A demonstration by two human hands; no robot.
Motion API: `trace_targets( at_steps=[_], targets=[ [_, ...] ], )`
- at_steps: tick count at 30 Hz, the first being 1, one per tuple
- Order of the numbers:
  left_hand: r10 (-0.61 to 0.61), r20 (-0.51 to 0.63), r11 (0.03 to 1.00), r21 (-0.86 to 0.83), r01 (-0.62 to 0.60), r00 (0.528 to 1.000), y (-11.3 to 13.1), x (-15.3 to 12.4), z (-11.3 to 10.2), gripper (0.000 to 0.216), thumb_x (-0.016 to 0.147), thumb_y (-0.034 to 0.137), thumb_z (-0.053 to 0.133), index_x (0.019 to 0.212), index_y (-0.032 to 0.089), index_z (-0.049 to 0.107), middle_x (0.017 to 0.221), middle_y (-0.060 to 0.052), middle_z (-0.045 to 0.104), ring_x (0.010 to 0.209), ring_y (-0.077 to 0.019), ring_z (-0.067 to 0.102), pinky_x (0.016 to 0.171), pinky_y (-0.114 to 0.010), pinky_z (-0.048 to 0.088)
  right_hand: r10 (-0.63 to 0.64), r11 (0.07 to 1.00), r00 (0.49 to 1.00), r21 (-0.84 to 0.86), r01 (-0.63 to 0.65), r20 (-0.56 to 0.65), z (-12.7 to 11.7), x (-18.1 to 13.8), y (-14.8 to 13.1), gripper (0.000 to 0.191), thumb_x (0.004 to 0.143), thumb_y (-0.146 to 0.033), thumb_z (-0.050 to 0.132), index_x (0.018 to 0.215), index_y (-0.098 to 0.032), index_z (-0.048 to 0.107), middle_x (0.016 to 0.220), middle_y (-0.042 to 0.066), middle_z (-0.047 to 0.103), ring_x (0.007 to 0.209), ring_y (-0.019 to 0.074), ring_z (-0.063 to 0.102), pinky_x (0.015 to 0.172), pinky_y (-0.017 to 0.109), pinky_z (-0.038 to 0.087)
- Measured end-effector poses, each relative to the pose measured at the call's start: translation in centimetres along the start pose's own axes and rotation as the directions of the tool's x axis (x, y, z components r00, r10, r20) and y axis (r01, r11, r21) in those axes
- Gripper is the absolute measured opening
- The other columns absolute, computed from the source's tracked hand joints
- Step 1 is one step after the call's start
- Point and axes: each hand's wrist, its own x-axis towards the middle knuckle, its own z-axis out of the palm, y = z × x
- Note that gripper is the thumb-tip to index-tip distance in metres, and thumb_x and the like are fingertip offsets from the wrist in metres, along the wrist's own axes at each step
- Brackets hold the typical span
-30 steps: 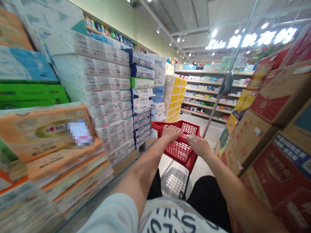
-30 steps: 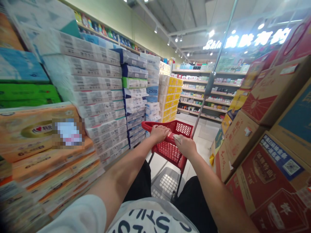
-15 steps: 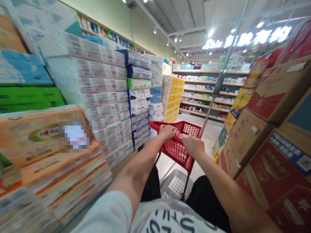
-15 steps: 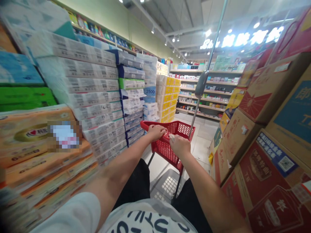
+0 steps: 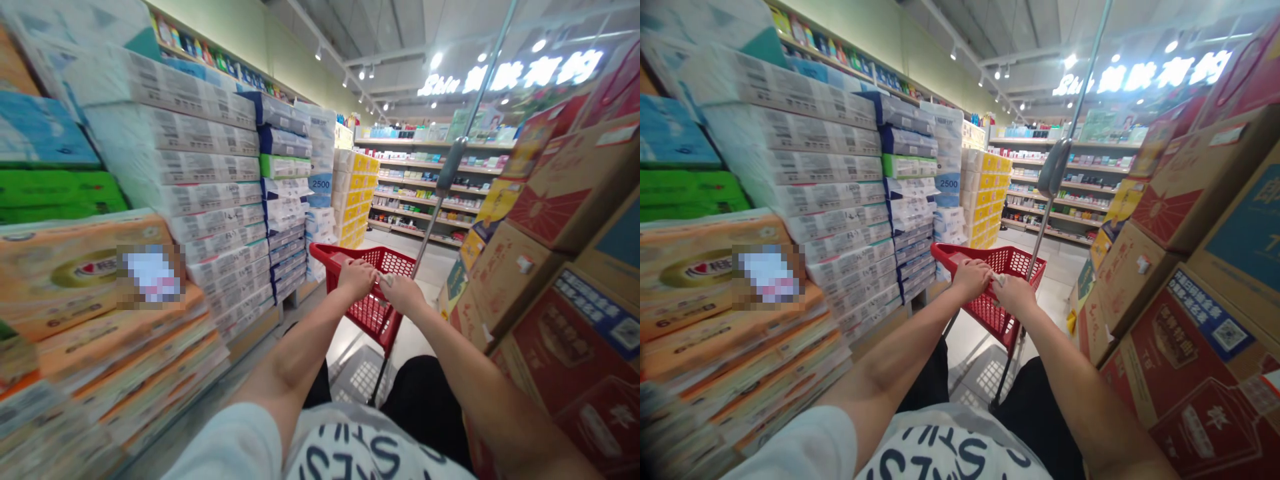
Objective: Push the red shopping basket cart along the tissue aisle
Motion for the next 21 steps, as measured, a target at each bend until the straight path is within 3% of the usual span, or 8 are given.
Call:
trace_targets(
  at_steps=[3, 5, 8, 10, 12, 13, 18, 21],
  targets=[
    [-0.002, -0.030, 1.000, -0.003, 0.002, 1.000, 0.0, -0.1, 0.1, 0.036, 0.097, 0.029, 0.032, 0.087, 0.022, 0.065, 0.103, -0.002, 0.069, 0.105, -0.0193, 0.052, 0.092, -0.043, 0.031, -0.085, 0.995, 0.991, -0.036, 0.089, 0.100, -0.6, 1.2, -0.2, 0.035, 0.094, -0.039, 0.035, 0.087, -0.021, 0.064, 0.079, 0.007, 0.067, 0.068, 0.0156, 0.060, 0.061, 0.025, 0.035],
    [0.009, -0.049, 1.000, -0.004, -0.010, 0.999, -0.2, -0.3, 0.1, 0.035, 0.097, 0.029, 0.033, 0.087, 0.021, 0.065, 0.102, -0.001, 0.069, 0.104, -0.0193, 0.054, 0.091, -0.042, 0.032, -0.089, 0.996, 0.994, 0.002, 0.089, 0.058, -0.1, 0.8, -0.3, 0.037, 0.094, -0.042, 0.035, 0.086, -0.020, 0.064, 0.075, 0.007, 0.066, 0.065, 0.0162, 0.060, 0.060, 0.026, 0.036],
    [0.020, -0.079, 1.000, -0.005, -0.020, 0.997, -0.6, -0.5, 0.2, 0.034, 0.096, 0.028, 0.035, 0.086, 0.021, 0.066, 0.099, -0.001, 0.069, 0.102, -0.0191, 0.054, 0.089, -0.042, 0.033, -0.069, 0.987, 0.972, 0.127, 0.100, -0.226, 1.7, -1.2, -0.4, 0.036, 0.092, -0.045, 0.037, 0.093, -0.019, 0.062, 0.076, 0.007, 0.067, 0.069, 0.0177, 0.060, 0.063, 0.027, 0.039],
    [0.015, -0.103, 1.000, -0.010, -0.016, 0.995, -0.9, -0.6, 0.3, 0.033, 0.096, 0.027, 0.036, 0.085, 0.021, 0.067, 0.098, -0.001, 0.070, 0.101, -0.0189, 0.055, 0.088, -0.042, 0.033, -0.149, 0.958, 0.867, 0.146, 0.245, -0.475, 3.0, -2.7, -0.6, 0.035, 0.091, -0.041, 0.040, 0.101, -0.015, 0.060, 0.088, 0.010, 0.067, 0.083, 0.0203, 0.060, 0.075, 0.030, 0.042],
    [0.015, -0.115, 1.000, -0.013, -0.017, 0.993, -1.1, -0.8, 0.3, 0.033, 0.095, 0.027, 0.038, 0.084, 0.021, 0.067, 0.097, -0.001, 0.070, 0.100, -0.0186, 0.056, 0.088, -0.042, 0.033, -0.164, 0.951, 0.799, 0.123, 0.285, -0.579, 3.7, -3.5, -0.9, 0.034, 0.090, -0.039, 0.041, 0.101, -0.014, 0.060, 0.088, 0.011, 0.066, 0.084, 0.0208, 0.059, 0.079, 0.032, 0.042],
    [0.016, -0.118, 1.000, -0.014, -0.018, 0.993, -1.2, -0.8, 0.3, 0.032, 0.095, 0.027, 0.038, 0.084, 0.021, 0.067, 0.097, -0.001, 0.071, 0.099, -0.0184, 0.056, 0.088, -0.041, 0.033, -0.154, 0.956, 0.793, 0.115, 0.271, -0.590, 3.7, -3.5, -1.1, 0.032, 0.089, -0.039, 0.042, 0.097, -0.014, 0.061, 0.085, 0.010, 0.066, 0.081, 0.0204, 0.059, 0.078, 0.032, 0.041],
    [0.009, -0.112, 1.000, -0.016, -0.011, 0.994, -1.6, -0.8, 0.4, 0.032, 0.095, 0.028, 0.039, 0.083, 0.022, 0.068, 0.098, -0.001, 0.071, 0.101, -0.0179, 0.056, 0.089, -0.040, 0.032, -0.074, 0.990, 0.879, 0.072, 0.122, -0.472, 2.7, -2.3, -1.7, 0.027, 0.086, -0.039, 0.046, 0.080, -0.017, 0.061, 0.063, 0.004, 0.062, 0.058, 0.0156, 0.053, 0.058, 0.026, 0.034],
    [0.011, -0.100, 1.000, -0.027, -0.014, 0.995, -1.8, -0.8, 0.5, 0.031, 0.094, 0.027, 0.040, 0.083, 0.022, 0.068, 0.098, -0.001, 0.071, 0.101, -0.0175, 0.055, 0.089, -0.039, 0.031, -0.145, 0.980, 0.827, 0.037, 0.196, -0.543, 3.2, -2.4, -1.6, 0.030, 0.087, -0.039, 0.045, 0.088, -0.015, 0.063, 0.068, 0.006, 0.064, 0.064, 0.0170, 0.056, 0.063, 0.027, 0.037]
  ],
)
